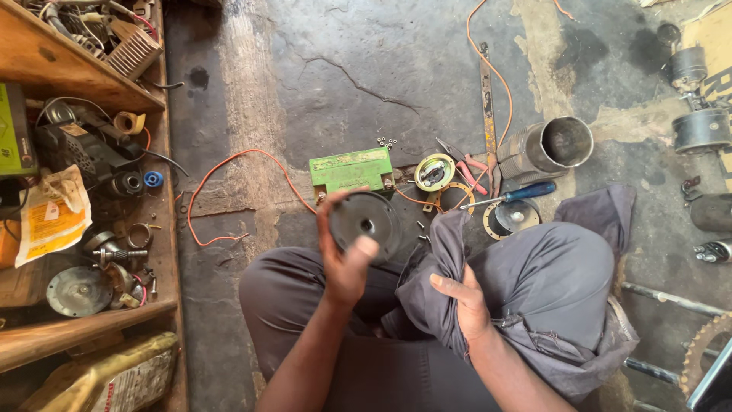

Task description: The person sits on the floor and uses a screwdriver to remove screws from a black circular motor housing. They then wipe the housing with a cloth and proceed to work on a brass-colored stator assembly, using a screwdriver and a metal rod to adjust internal components.

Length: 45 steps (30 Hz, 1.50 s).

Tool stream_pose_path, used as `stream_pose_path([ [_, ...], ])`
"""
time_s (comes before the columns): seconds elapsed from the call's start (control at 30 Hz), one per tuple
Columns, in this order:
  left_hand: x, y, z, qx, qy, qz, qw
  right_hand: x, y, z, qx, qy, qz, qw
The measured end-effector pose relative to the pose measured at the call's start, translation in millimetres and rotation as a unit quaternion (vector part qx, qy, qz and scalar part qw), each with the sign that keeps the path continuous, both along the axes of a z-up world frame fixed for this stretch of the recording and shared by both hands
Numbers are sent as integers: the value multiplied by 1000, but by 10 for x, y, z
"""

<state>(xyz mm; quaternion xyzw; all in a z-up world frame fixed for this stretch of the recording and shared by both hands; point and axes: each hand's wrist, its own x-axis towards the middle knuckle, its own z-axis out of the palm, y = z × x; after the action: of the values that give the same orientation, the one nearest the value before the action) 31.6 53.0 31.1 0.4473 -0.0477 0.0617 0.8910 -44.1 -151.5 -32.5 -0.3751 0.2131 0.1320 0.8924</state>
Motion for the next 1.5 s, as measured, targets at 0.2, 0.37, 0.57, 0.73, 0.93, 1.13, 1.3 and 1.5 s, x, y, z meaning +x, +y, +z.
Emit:
stream_pose_path([
  [0.2, -168, -11, 340, 169, -169, -42, 970, 128, 70, 217, -27, -2, 0, 1000],
  [0.37, -387, -245, 438, -14, -177, -72, 981, 77, 57, 84, 51, -56, -3, 997],
  [0.57, -341, -320, 483, -86, -211, -56, 972, 29, -15, -134, 53, -53, 5, 997],
  [0.73, -279, -343, 443, -125, -242, -66, 960, 29, -30, -152, 72, -53, 9, 996],
  [0.93, -259, -111, 432, -126, -52, -152, 979, 64, 45, 76, -64, -49, -42, 996],
  [1.13, -108, -141, 192, -100, 51, -135, 985, -74, 109, 216, -209, -168, -39, 963],
  [1.3, -131, -159, -90, -43, 59, -95, 993, -85, 176, 308, -331, -239, 22, 913],
  [1.5, -87, -160, -529, 17, 148, -52, 988, -29, 209, 312, -434, -221, 13, 873],
])
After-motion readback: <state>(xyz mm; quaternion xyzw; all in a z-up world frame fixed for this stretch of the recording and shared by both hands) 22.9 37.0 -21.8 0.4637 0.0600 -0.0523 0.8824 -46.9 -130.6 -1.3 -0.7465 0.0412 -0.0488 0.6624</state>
